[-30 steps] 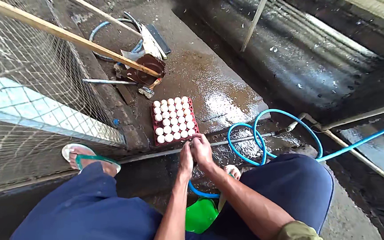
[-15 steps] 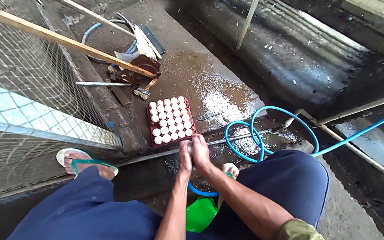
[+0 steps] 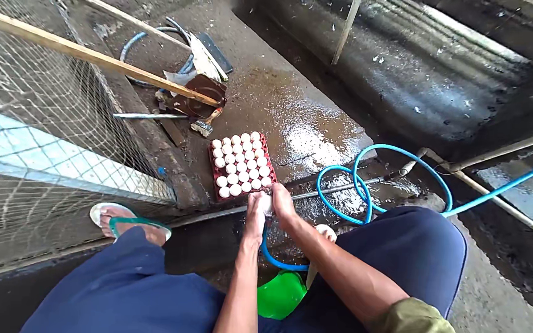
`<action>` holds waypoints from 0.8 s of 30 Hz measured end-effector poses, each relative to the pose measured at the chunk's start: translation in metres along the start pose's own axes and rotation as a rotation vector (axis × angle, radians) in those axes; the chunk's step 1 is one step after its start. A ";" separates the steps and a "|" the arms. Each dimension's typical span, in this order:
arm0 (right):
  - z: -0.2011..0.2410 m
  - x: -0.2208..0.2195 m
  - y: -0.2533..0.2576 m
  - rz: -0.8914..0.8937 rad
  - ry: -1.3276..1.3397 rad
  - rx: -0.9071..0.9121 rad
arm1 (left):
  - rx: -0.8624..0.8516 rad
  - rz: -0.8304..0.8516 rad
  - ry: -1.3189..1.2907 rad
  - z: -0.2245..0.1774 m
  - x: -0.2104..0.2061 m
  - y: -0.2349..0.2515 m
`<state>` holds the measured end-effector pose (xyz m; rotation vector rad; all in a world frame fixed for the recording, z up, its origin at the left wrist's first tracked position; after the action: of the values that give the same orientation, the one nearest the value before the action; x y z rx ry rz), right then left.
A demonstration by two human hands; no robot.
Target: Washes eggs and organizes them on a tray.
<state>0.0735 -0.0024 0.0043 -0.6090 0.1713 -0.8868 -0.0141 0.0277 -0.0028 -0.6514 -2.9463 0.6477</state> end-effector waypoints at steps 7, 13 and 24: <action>0.002 -0.001 -0.003 -0.059 0.069 0.018 | -0.028 -0.052 0.090 -0.003 -0.005 -0.006; 0.000 0.002 0.001 -0.030 0.094 -0.028 | -0.023 0.032 0.078 0.000 -0.002 -0.003; -0.006 -0.008 -0.012 -0.002 0.040 0.216 | -0.120 -0.058 0.022 0.003 -0.002 0.001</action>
<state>0.0587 -0.0045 0.0052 -0.3910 0.1092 -0.9062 -0.0121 0.0260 -0.0062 -0.5747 -2.9890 0.4592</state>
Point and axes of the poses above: each hand's wrist, its own y-axis towards the middle knuckle, its own x-axis out of the back of the hand, z = x × y, the point moved 2 cm from there along y, towards the middle knuckle, and after that the axes turned 7 degrees about -z, right-handed, at the moved point
